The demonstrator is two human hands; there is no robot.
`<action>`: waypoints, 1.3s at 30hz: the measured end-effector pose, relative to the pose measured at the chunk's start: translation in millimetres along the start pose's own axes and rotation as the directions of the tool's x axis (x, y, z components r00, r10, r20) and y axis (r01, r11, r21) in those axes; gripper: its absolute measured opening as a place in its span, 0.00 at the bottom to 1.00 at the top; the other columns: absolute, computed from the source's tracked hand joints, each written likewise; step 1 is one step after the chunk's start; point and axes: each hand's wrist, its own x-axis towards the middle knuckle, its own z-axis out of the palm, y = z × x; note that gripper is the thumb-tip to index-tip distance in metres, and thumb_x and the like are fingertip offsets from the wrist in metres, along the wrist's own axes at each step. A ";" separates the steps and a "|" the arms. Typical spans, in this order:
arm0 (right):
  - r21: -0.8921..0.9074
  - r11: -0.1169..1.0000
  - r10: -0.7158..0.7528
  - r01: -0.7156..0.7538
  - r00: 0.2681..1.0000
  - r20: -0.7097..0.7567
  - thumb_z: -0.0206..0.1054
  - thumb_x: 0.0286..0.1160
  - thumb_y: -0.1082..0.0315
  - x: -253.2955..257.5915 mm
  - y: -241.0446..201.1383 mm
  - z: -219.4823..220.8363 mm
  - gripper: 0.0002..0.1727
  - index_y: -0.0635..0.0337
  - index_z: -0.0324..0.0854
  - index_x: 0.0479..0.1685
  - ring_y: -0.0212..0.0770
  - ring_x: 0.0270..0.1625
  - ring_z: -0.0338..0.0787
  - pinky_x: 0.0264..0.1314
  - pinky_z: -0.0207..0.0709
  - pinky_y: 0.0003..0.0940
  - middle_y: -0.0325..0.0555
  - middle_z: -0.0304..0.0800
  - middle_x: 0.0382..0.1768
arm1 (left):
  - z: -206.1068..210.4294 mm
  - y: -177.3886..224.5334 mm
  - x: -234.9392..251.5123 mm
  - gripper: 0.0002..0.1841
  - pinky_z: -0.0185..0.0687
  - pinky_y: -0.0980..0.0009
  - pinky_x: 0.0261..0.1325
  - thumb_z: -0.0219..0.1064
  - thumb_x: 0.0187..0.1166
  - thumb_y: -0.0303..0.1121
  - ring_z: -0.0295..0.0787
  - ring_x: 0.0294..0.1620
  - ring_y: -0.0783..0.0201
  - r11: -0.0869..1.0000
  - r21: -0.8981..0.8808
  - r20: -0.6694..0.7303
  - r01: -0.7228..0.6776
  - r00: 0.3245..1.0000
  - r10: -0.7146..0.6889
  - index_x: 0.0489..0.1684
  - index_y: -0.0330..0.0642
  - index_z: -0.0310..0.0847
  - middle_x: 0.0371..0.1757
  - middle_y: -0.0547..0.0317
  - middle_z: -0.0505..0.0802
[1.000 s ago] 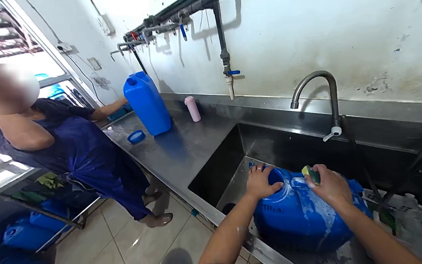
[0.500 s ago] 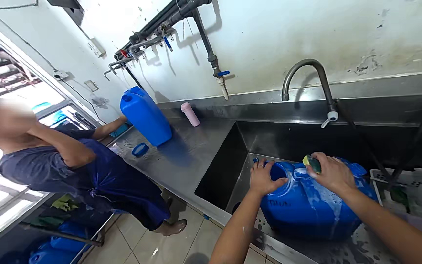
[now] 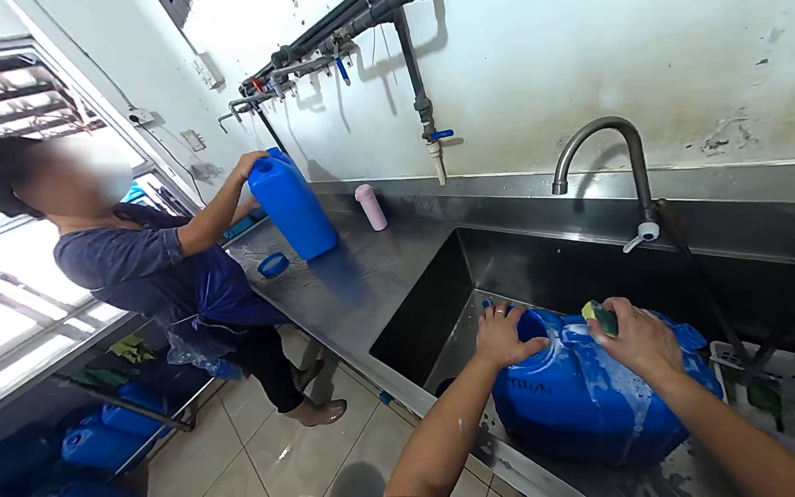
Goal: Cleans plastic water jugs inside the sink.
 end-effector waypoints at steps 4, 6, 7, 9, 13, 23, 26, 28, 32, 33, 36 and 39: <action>-0.005 1.000 0.002 -0.002 1.000 -0.004 0.74 0.73 0.60 -1.0 0.8 0.7 0.26 0.75 0.79 0.60 0.75 0.56 0.90 0.63 0.76 0.68 0.75 0.90 0.47 | -0.4 1.1 -1.1 0.40 0.51 0.40 0.88 0.68 0.77 0.58 0.56 0.91 0.39 1.000 -0.001 0.003 0.002 1.000 -0.002 0.88 0.47 0.67 0.91 0.41 0.64; -0.007 1.000 -0.005 0.005 1.000 -0.009 0.73 0.73 0.61 -1.3 0.8 0.6 0.26 0.76 0.80 0.60 0.75 0.56 0.90 0.64 0.76 0.68 0.75 0.90 0.47 | -0.6 1.3 -1.7 0.41 0.51 0.40 0.87 0.68 0.76 0.59 0.56 0.91 0.39 1.000 -0.003 0.001 -0.003 1.000 0.003 0.88 0.47 0.67 0.91 0.41 0.64; -0.007 1.000 -0.004 0.003 1.000 -0.005 0.73 0.73 0.61 -1.3 0.3 0.4 0.26 0.76 0.79 0.60 0.75 0.56 0.90 0.64 0.76 0.68 0.75 0.90 0.48 | -0.4 1.2 -2.0 0.41 0.51 0.40 0.87 0.68 0.76 0.59 0.56 0.91 0.39 1.000 -0.004 -0.002 -0.006 1.000 0.006 0.88 0.47 0.67 0.91 0.41 0.64; -0.004 1.000 0.006 -0.006 1.000 0.010 0.73 0.74 0.61 -1.5 -1.2 -0.8 0.26 0.75 0.79 0.61 0.75 0.57 0.89 0.65 0.75 0.68 0.75 0.90 0.49 | 0.0 0.9 -2.5 0.42 0.50 0.41 0.88 0.68 0.75 0.61 0.55 0.91 0.39 1.000 0.004 0.004 -0.006 1.000 0.006 0.88 0.47 0.67 0.92 0.41 0.64; -0.012 1.000 -0.021 0.021 1.000 -0.011 0.74 0.72 0.61 -2.0 2.0 2.5 0.26 0.76 0.80 0.59 0.76 0.55 0.90 0.62 0.76 0.69 0.75 0.90 0.47 | 0.9 -0.2 -2.0 0.43 0.45 0.37 0.89 0.67 0.76 0.62 0.49 0.93 0.38 1.000 0.016 0.023 -0.012 1.000 0.011 0.89 0.49 0.65 0.92 0.41 0.62; 0.048 0.997 -0.070 0.068 0.997 0.043 0.72 0.73 0.61 1.8 8.7 3.6 0.27 0.74 0.79 0.66 0.84 0.58 0.86 0.61 0.71 0.80 0.81 0.87 0.52 | -128.5 7.5 -8.7 0.31 0.43 0.32 0.89 0.55 0.90 0.51 0.53 0.93 0.40 0.986 -0.153 -0.002 -0.073 0.997 0.073 0.87 0.41 0.68 0.90 0.41 0.67; 0.074 0.994 -0.083 0.079 0.995 0.058 0.70 0.73 0.61 4.0 14.0 4.1 0.28 0.72 0.78 0.69 0.84 0.60 0.85 0.64 0.67 0.82 0.81 0.86 0.55 | -124.7 -5.6 -37.4 0.29 0.56 0.37 0.86 0.53 0.92 0.49 0.71 0.84 0.38 0.988 -0.152 0.116 0.000 0.993 0.018 0.75 0.30 0.78 0.78 0.32 0.81; 0.219 0.973 -0.076 0.072 0.997 0.008 0.70 0.72 0.63 -1.2 18.5 1.4 0.29 0.73 0.78 0.69 0.83 0.61 0.84 0.65 0.68 0.81 0.82 0.85 0.57 | -118.7 -10.5 -64.4 0.34 0.52 0.30 0.86 0.63 0.85 0.56 0.69 0.85 0.37 0.979 0.106 0.238 0.172 0.952 -0.193 0.72 0.31 0.81 0.78 0.33 0.81; 0.551 0.795 -0.157 0.256 0.963 -0.221 0.60 0.71 0.63 -15.8 -0.4 -16.5 0.30 0.86 0.71 0.63 0.53 0.53 0.86 0.59 0.80 0.42 0.79 0.84 0.54 | -112.5 -40.7 -134.2 0.35 0.30 0.18 0.83 0.80 0.68 0.53 0.50 0.93 0.34 0.880 0.299 0.138 0.368 0.896 -0.422 0.66 0.32 0.86 0.86 0.39 0.74; 0.572 0.763 -0.207 0.302 0.952 -0.227 0.60 0.71 0.61 -19.5 -9.8 -19.2 0.31 0.86 0.72 0.62 0.48 0.51 0.87 0.57 0.81 0.37 0.77 0.85 0.53 | -109.6 -54.6 -153.9 0.34 0.30 0.18 0.83 0.81 0.68 0.52 0.51 0.93 0.34 0.873 0.247 0.111 0.421 0.882 -0.457 0.65 0.33 0.86 0.85 0.40 0.75; 0.619 0.659 -0.355 0.426 0.903 -0.243 0.61 0.70 0.57 -25.6 -39.7 -8.0 0.30 0.83 0.77 0.57 0.29 0.48 0.88 0.54 0.80 0.20 0.66 0.90 0.48 | -84.9 -111.0 -208.5 0.35 0.33 0.19 0.83 0.79 0.70 0.53 0.53 0.92 0.33 0.781 0.115 0.096 0.614 0.775 -0.624 0.70 0.35 0.84 0.85 0.39 0.75; 0.704 0.530 -0.425 0.473 0.866 -0.263 0.62 0.72 0.57 -29.0 -61.9 6.2 0.29 0.80 0.77 0.56 0.15 0.50 0.85 0.57 0.76 0.10 0.54 0.92 0.47 | -34.3 -156.8 -249.6 0.47 0.28 0.14 0.80 0.83 0.63 0.56 0.37 0.94 0.26 0.605 0.071 0.143 0.793 0.592 -0.793 0.83 0.39 0.73 0.95 0.40 0.55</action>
